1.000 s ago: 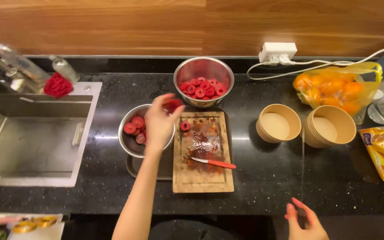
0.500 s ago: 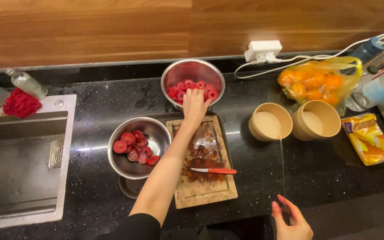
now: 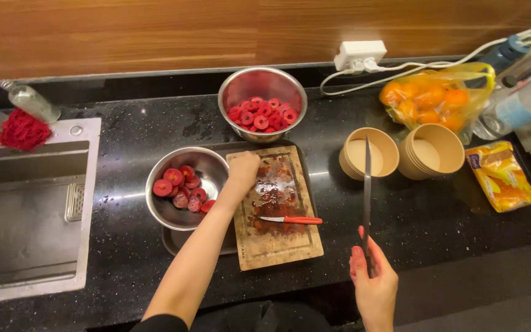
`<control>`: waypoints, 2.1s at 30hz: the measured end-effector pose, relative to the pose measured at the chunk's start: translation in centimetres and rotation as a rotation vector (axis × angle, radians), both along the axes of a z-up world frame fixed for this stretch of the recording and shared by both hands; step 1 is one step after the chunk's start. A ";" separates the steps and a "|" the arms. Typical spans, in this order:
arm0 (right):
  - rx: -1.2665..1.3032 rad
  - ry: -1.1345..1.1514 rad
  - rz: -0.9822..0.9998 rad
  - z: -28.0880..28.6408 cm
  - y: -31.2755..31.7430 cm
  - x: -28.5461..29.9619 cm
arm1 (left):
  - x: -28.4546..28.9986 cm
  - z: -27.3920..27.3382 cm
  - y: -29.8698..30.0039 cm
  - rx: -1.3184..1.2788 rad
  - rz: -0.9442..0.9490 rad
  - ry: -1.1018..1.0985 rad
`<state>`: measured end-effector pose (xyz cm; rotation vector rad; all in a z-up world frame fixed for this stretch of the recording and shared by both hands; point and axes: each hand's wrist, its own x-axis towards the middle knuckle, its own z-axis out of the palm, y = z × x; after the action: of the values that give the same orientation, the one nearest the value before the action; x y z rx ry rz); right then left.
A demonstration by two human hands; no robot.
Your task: Peeling small red fruits into a trash can and then cleaning the stainless steel countertop.
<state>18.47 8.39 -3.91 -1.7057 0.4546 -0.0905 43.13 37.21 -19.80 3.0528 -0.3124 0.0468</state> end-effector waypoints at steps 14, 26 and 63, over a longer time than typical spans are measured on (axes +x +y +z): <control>-0.343 -0.432 0.361 11.9 -0.6 -5.7 | -20.7 23.8 -12.4 -1.804 -0.131 0.556; -0.367 -0.507 0.314 11.9 -11.8 -10.5 | -27.9 22.7 -24.0 -1.964 -0.079 0.382; -0.164 -0.502 0.595 9.5 -25.0 -18.2 | -41.0 25.1 -33.6 -1.861 0.003 0.177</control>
<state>0.23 -16.57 5.58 -1.8339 -0.4460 -0.1187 2.12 3.62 5.32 1.1966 -0.0937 0.0314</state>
